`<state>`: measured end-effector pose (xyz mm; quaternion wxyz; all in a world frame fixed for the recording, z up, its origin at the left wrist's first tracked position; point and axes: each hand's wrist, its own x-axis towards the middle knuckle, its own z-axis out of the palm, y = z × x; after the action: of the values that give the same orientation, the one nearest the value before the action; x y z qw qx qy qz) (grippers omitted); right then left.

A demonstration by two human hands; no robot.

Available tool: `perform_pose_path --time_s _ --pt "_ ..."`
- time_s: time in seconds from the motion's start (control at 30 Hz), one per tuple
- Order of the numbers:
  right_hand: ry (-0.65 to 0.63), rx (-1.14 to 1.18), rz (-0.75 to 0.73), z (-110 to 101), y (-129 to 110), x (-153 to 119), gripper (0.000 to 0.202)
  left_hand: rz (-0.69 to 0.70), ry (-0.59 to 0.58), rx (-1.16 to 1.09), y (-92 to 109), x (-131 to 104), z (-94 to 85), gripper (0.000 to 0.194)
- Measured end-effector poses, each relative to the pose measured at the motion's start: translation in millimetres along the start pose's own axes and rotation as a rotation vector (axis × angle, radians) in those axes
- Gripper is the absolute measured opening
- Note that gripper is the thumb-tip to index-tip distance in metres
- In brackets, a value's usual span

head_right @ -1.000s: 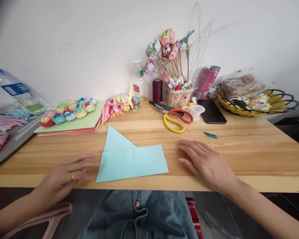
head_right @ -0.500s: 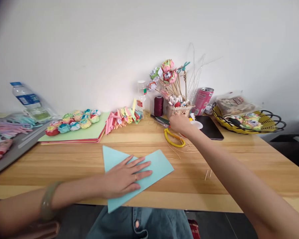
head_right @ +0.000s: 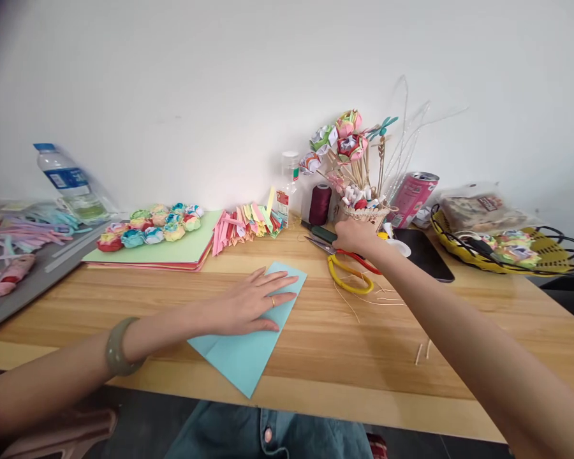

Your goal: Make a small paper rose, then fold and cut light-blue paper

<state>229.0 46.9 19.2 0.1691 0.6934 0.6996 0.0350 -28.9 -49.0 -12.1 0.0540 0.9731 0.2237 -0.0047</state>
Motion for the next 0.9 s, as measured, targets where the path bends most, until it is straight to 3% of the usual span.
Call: perform_pose_path --time_s 0.17,0.53,0.73,0.83,0.9 --pt "0.090 0.021 0.032 4.3 -1.2 -7.9 0.034 0.098 -0.095 -0.147 -5.2 6.8 6.6 0.059" --pt "0.498 0.240 0.046 -7.7 1.1 -56.5 0.046 -0.037 -0.114 -0.184 8.3 4.0 11.6 0.068" --pt "0.621 0.423 0.051 -20.4 -4.7 -117.1 0.046 -0.243 -0.020 -0.177 5.7 21.8 25.6 0.078" --pt "0.575 0.491 -0.021 -3.3 -8.3 -157.1 0.047 -0.353 0.016 -0.215 3.5 30.5 26.1 0.069" --pt "0.536 0.566 -0.158 18.9 -10.9 -184.8 0.054 -0.393 0.088 -0.192 2.5 31.8 22.7 0.059"
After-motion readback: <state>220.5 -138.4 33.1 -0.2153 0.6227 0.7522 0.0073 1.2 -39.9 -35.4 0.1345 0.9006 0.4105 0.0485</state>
